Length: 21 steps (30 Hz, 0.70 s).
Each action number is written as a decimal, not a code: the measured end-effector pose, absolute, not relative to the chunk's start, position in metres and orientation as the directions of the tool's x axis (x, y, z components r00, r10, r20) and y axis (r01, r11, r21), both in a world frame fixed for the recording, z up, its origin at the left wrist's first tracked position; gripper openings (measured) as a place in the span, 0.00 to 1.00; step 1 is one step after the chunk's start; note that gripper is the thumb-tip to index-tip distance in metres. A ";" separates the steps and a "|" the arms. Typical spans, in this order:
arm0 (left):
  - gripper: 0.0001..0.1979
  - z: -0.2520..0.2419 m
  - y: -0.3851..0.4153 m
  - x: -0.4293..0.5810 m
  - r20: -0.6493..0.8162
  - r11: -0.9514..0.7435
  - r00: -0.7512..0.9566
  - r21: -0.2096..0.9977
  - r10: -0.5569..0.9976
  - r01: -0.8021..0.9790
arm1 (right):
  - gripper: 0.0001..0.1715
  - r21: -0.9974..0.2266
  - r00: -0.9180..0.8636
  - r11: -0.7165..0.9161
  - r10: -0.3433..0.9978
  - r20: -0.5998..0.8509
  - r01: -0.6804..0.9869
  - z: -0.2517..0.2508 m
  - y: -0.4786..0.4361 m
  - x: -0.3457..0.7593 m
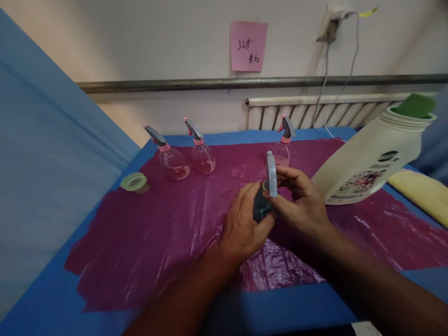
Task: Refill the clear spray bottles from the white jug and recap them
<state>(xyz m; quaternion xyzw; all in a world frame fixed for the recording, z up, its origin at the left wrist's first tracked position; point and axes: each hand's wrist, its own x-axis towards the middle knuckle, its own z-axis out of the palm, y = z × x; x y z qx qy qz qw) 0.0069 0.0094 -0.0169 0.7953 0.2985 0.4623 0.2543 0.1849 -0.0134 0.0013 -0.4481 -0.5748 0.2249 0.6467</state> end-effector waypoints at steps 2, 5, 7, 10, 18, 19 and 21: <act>0.39 -0.018 0.010 0.006 0.595 -0.701 0.387 0.670 0.705 0.247 | 0.31 -0.839 0.248 0.499 0.803 0.542 0.218 0.000 -0.015 0.183; 0.41 -0.019 0.010 0.006 0.596 -0.706 0.393 0.662 0.700 0.253 | 0.31 -0.844 0.255 0.492 0.806 0.534 0.213 -0.001 -0.016 0.182; 0.42 -0.020 0.010 0.005 0.590 -0.700 0.394 0.667 0.705 0.253 | 0.30 -0.847 0.265 0.485 0.806 0.530 0.219 -0.001 -0.016 0.183; 0.41 -0.020 0.010 0.006 0.581 -0.689 0.388 0.676 0.716 0.260 | 0.28 -0.847 0.271 0.477 0.805 0.528 0.233 -0.001 -0.015 0.184; 0.37 -0.020 0.008 0.006 0.586 -0.702 0.393 0.646 0.708 0.301 | 0.36 -0.815 0.185 0.487 0.811 0.556 0.313 0.000 -0.023 0.186; 0.37 -0.020 0.008 0.006 0.587 -0.704 0.396 0.644 0.706 0.301 | 0.37 -0.813 0.187 0.490 0.808 0.559 0.314 -0.001 -0.023 0.186; 0.38 -0.020 0.008 0.006 0.589 -0.708 0.401 0.642 0.702 0.296 | 0.38 -0.803 0.207 0.491 0.794 0.572 0.337 -0.003 -0.021 0.188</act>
